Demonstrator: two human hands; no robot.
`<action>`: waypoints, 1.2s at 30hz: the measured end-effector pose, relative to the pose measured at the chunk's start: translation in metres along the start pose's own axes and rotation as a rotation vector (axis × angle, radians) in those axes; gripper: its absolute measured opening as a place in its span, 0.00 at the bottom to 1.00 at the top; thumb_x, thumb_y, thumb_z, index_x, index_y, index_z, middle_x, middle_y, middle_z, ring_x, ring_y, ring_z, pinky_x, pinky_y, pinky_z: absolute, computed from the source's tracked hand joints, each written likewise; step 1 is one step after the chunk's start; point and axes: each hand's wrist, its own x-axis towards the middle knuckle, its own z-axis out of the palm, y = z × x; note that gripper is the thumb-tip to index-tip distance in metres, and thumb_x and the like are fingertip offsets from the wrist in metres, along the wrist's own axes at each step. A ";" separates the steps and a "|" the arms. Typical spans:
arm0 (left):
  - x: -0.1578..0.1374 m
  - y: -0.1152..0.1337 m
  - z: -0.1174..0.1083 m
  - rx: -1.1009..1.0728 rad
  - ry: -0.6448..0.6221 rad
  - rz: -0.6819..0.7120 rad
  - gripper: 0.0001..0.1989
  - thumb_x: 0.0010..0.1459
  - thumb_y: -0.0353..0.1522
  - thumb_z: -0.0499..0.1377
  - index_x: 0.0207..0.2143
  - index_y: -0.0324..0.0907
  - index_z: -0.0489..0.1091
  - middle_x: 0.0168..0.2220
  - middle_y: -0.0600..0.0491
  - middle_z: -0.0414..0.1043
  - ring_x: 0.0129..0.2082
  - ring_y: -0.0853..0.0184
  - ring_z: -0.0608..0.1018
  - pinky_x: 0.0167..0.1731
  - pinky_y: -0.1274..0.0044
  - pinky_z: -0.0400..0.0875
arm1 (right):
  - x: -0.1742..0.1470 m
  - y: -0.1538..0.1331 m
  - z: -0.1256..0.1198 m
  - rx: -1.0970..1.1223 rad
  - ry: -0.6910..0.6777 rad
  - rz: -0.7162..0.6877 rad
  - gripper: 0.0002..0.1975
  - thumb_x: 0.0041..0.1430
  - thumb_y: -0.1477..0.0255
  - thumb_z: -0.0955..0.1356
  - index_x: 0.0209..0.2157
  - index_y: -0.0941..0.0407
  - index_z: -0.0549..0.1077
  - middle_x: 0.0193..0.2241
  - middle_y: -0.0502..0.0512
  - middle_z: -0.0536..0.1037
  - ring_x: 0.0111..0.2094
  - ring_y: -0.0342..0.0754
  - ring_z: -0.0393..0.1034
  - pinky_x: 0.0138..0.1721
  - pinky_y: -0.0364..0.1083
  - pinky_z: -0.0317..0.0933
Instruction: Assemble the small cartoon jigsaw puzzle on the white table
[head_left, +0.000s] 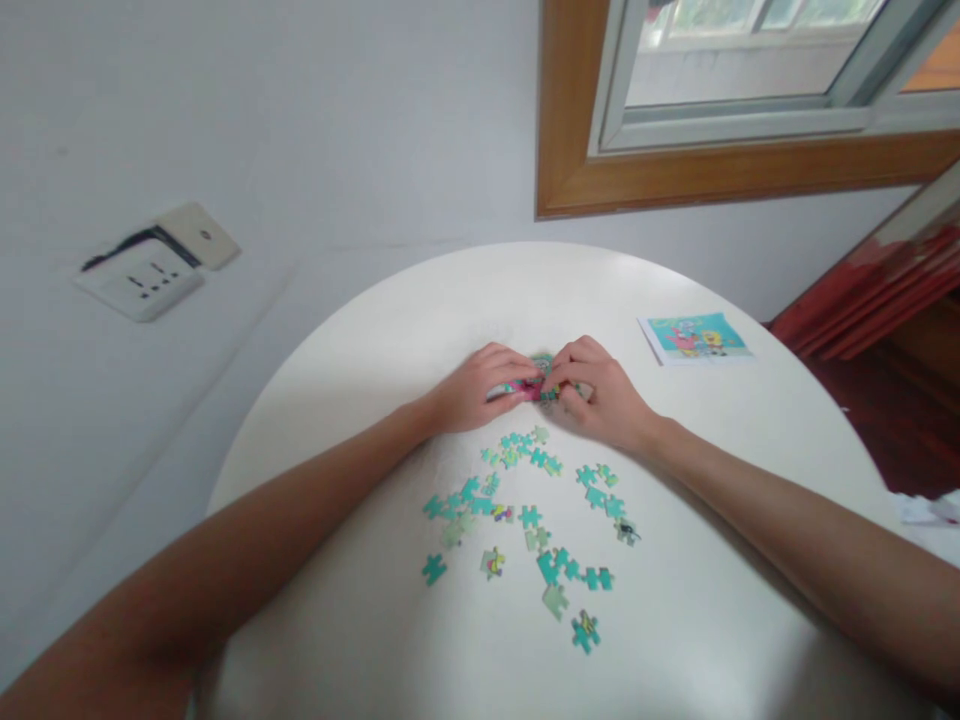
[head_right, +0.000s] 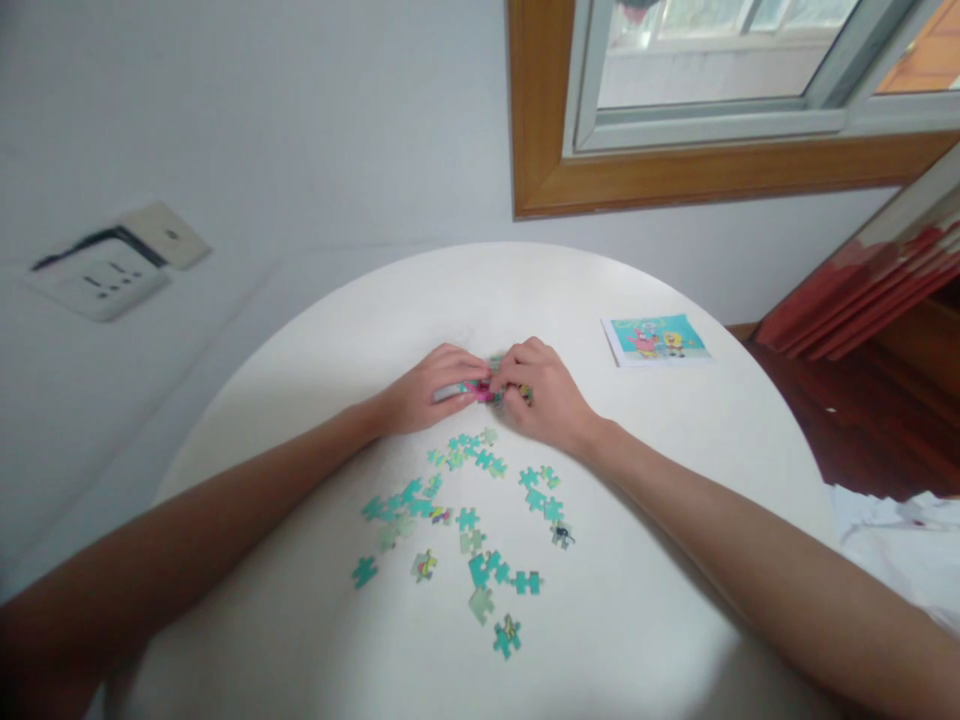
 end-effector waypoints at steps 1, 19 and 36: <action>0.000 0.000 0.000 0.001 0.024 -0.017 0.14 0.65 0.32 0.56 0.52 0.45 0.72 0.49 0.48 0.75 0.50 0.61 0.73 0.54 0.64 0.65 | -0.001 -0.010 0.001 0.006 -0.052 -0.048 0.12 0.55 0.80 0.64 0.33 0.52 0.78 0.35 0.54 0.75 0.42 0.52 0.65 0.48 0.53 0.58; -0.001 -0.001 0.001 -0.002 0.056 -0.080 0.13 0.67 0.34 0.53 0.51 0.44 0.73 0.47 0.47 0.75 0.49 0.61 0.72 0.54 0.64 0.64 | -0.014 -0.052 0.031 -0.191 -0.329 -0.030 0.09 0.60 0.64 0.71 0.30 0.54 0.72 0.35 0.56 0.74 0.46 0.56 0.64 0.48 0.53 0.55; 0.001 -0.001 0.000 0.023 0.045 -0.081 0.12 0.67 0.33 0.54 0.49 0.43 0.73 0.46 0.47 0.75 0.49 0.61 0.72 0.54 0.65 0.65 | -0.016 -0.058 0.029 -0.149 -0.377 -0.009 0.05 0.59 0.69 0.71 0.35 0.54 0.71 0.37 0.58 0.73 0.45 0.56 0.62 0.48 0.53 0.56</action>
